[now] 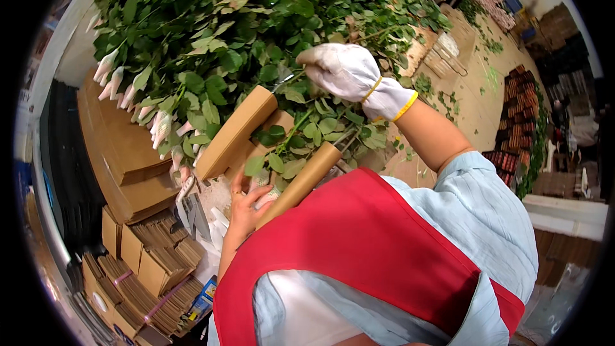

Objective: The person places flowers into cardboard sleeves by hand, stacks the prepared sleeves, and secures them using a stapler.

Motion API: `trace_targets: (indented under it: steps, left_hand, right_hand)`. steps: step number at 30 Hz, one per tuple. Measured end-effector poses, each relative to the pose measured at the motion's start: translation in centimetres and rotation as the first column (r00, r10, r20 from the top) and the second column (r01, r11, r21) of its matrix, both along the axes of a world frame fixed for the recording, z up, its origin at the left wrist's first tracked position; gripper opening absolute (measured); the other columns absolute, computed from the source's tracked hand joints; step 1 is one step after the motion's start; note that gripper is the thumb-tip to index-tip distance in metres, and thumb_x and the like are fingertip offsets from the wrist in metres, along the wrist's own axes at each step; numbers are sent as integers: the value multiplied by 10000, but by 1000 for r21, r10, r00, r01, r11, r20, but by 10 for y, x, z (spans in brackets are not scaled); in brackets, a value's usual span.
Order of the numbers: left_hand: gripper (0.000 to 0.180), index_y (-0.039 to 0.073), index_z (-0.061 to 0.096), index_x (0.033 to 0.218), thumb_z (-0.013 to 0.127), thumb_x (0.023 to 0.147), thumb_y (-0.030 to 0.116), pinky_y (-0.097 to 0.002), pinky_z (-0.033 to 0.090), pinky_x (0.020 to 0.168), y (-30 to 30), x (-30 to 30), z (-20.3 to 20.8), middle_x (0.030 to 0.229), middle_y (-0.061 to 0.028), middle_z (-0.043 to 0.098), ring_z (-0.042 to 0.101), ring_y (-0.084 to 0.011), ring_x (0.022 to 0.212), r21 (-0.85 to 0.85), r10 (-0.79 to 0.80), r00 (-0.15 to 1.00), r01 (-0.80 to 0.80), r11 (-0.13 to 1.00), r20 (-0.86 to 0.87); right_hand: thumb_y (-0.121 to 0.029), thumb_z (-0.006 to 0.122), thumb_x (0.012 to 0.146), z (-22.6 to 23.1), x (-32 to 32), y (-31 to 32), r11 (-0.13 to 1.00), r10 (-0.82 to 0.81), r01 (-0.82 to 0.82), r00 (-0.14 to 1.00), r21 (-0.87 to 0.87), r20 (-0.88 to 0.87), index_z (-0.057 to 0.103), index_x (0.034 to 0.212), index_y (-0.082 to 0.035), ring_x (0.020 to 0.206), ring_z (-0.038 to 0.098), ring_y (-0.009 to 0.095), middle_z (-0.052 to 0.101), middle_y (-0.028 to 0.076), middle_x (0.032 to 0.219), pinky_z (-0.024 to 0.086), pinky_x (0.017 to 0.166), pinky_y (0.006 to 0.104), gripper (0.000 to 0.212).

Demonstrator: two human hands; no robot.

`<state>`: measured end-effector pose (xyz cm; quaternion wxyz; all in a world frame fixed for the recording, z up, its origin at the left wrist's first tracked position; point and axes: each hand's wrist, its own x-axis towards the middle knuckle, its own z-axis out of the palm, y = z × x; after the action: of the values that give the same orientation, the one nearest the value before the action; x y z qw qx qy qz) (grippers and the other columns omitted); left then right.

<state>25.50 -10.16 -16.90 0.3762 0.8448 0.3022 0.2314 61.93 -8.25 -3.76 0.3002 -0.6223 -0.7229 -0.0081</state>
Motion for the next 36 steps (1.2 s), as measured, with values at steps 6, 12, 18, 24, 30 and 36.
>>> trace_targets:
  steps: [6,12,18,24,30,36]
  left_hand:
    - [418,131,660,1087,771,686,177,-431,374,1001,12,13,30,1247,-180,510,435,-376,1169,-86,-114,987,105,991,-114]
    - [459,105,634,1131,755,695,184,-412,357,1030,-2,7,22,1271,-167,489,414,-382,1188,-120,8,981,-32,992,-195]
    - [444,125,642,1097,764,673,166,-419,367,1012,-1,8,27,1248,-141,510,417,-374,1182,-157,-28,992,9,988,-122]
    - [428,113,643,1094,767,685,137,-413,379,994,-4,12,16,1245,-149,532,443,-357,1176,-394,80,997,-65,917,20]
    - [494,52,557,1171,735,719,143,-439,374,957,3,10,-3,1197,-173,522,444,-385,1138,-5,106,994,-106,994,-21]
    - [488,48,539,1177,714,723,86,-428,379,951,13,-7,-23,1205,-187,505,445,-385,1133,243,-104,991,120,963,-80]
  right_hand:
    - [-120,536,778,-57,-7,66,779,313,-99,917,-619,248,577,1083,-91,783,653,336,661,136,869,531,629,428,309]
    - [-155,554,839,51,15,65,996,-22,60,888,-67,460,630,1081,-130,866,652,280,670,117,950,550,733,364,256]
    - [-127,633,709,121,53,40,960,-118,21,934,278,337,669,959,-110,834,639,299,666,100,891,517,704,384,253]
    - [-200,700,760,92,37,-11,986,-103,137,948,-92,300,615,955,-48,733,646,310,635,151,833,540,653,402,262]
    - [-141,563,780,-16,1,-56,619,309,56,900,-784,308,500,1195,-46,776,628,260,594,125,972,545,610,366,430]
    - [-211,525,812,-91,-6,-77,898,24,137,933,-417,358,623,857,-76,733,652,304,643,161,733,494,612,429,173]
